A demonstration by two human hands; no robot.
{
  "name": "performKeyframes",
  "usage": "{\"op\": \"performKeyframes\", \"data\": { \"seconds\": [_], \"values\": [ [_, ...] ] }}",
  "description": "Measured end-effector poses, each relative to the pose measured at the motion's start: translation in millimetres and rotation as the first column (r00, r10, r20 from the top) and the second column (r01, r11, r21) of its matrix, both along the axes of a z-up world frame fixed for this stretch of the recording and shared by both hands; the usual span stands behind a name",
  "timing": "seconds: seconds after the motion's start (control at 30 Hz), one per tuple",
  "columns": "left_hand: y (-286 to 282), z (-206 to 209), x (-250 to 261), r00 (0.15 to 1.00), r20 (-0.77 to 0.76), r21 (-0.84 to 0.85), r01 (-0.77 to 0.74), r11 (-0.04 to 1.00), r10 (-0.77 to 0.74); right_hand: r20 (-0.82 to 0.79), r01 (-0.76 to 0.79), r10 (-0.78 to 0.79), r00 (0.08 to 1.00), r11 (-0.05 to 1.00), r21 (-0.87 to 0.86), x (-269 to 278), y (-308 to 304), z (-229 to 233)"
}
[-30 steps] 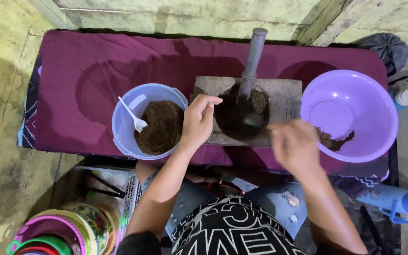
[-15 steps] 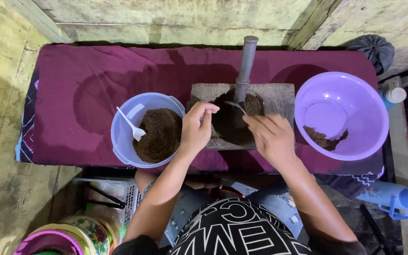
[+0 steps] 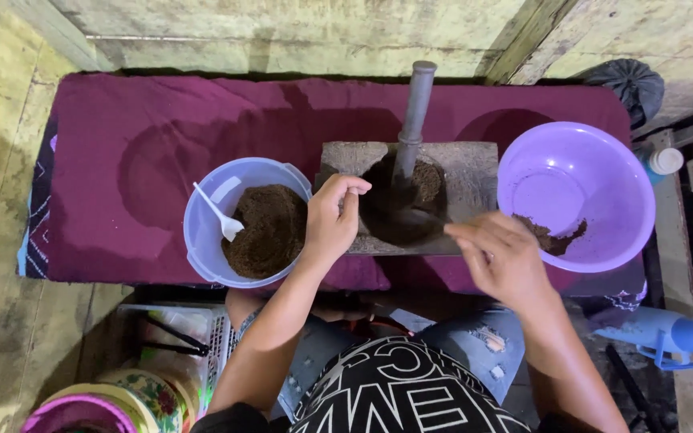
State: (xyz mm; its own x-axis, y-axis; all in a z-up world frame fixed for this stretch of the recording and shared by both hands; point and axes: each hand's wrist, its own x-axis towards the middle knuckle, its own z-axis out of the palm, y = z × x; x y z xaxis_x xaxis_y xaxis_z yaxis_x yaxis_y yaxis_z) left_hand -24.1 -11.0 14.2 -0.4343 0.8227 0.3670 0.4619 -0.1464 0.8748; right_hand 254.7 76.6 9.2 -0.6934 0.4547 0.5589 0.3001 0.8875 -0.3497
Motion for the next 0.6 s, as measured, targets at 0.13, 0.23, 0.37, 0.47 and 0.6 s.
{"op": "performKeyframes", "data": {
  "seconds": [0.13,0.23,0.37,0.47,0.6],
  "values": [
    [0.4,-1.9,0.2,1.000,-0.010,0.002,0.003,1.000,-0.003,0.024,0.015,-0.016,1.000,1.000,0.027,-18.2,-9.4,7.7],
    [2.4,-2.5,-0.2,0.999,-0.035,0.026,-0.003,1.000,0.004,-0.039,0.051,-0.049,0.998,0.997,0.064,-17.5,-4.0,17.4],
    [-0.2,1.3,8.6,0.988,-0.122,-0.090,0.082,0.993,-0.093,-0.074,0.090,-0.083,0.994,0.992,0.090,-10.3,-2.8,13.7],
    [3.4,-20.2,15.6,0.907,-0.401,-0.098,0.098,0.990,-0.129,-0.077,0.136,-0.129,0.989,0.986,0.096,-6.4,-5.6,11.3],
    [-21.7,-8.2,36.9,0.642,-0.762,0.073,-0.057,0.996,0.092,-0.130,0.177,-0.178,0.975,0.984,-0.020,0.7,-8.9,9.8]
  ]
}}
